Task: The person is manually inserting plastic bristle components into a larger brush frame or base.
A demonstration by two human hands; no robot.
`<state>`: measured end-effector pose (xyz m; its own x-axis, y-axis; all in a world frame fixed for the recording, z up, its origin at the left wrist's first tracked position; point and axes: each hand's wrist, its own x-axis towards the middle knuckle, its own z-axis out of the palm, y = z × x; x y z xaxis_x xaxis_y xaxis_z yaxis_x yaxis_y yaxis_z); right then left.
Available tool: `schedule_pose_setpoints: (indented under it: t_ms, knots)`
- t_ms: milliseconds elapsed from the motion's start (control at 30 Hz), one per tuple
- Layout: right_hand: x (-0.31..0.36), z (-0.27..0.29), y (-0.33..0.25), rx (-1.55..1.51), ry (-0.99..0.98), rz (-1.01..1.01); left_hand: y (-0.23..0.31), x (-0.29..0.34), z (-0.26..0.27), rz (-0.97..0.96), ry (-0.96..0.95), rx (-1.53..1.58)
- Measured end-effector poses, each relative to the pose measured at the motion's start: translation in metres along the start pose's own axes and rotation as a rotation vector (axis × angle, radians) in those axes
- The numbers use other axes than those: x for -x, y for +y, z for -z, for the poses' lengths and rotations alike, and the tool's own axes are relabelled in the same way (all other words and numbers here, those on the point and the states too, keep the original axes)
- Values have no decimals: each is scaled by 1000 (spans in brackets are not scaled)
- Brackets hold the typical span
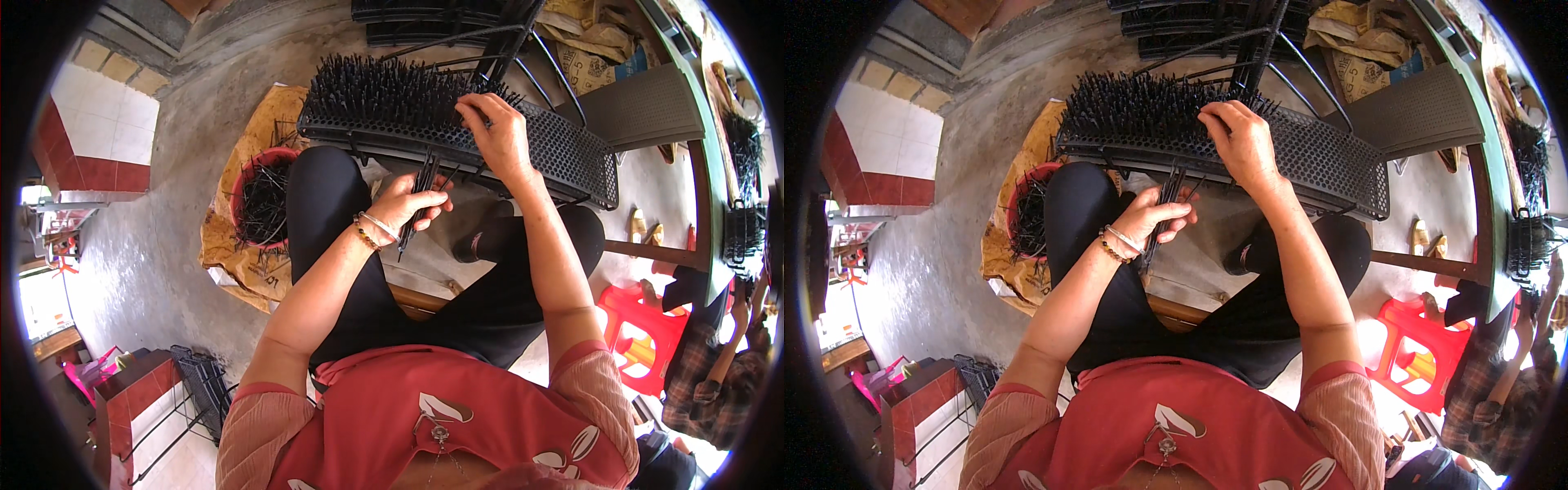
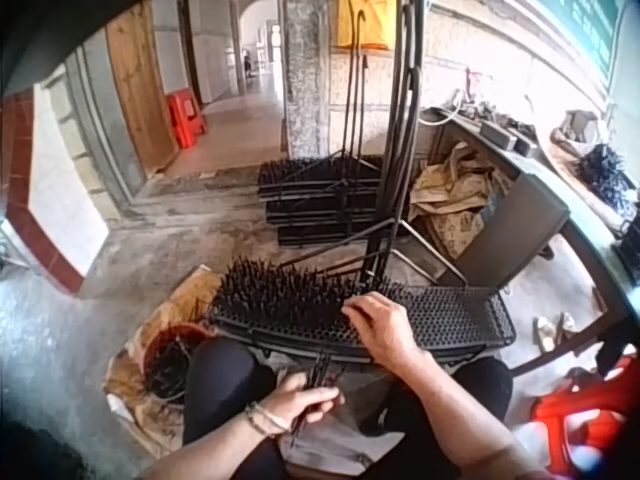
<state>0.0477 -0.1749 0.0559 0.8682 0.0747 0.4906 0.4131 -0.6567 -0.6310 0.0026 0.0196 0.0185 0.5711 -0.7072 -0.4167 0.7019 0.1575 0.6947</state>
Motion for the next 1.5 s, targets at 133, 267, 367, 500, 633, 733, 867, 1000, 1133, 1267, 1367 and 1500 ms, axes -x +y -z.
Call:
schedule_pose_setpoints:
  t_ms: [133,267,367,500,633,733,867,1000,1133,1267,1367,1500]
  knots:
    - [2,-3,3,-40,17,-115,-1,-1,0,-20,9,18]
    - [2,-1,1,78,32,72,-3,-2,3,-48,12,53]
    - [4,1,1,102,51,82,-2,-2,3,-56,5,130]
    - [7,-2,0,112,95,57,-1,-2,5,-69,10,169]
    - [6,-3,-1,150,131,19,3,1,2,-55,13,168]
    - [6,-5,-1,186,131,33,4,2,1,-42,20,132]
    - [6,-6,-5,180,74,127,4,2,2,-30,-14,86]
    - [4,1,1,160,54,130,3,3,1,-23,-27,97]
    - [1,9,5,75,-69,110,4,3,-1,2,-8,104]
    - [3,10,4,-5,-143,100,2,2,-2,16,14,122]
    - [2,8,-3,31,-117,111,1,2,1,24,14,123]
    - [-2,17,-8,-57,-83,-5,0,1,3,-22,29,137]
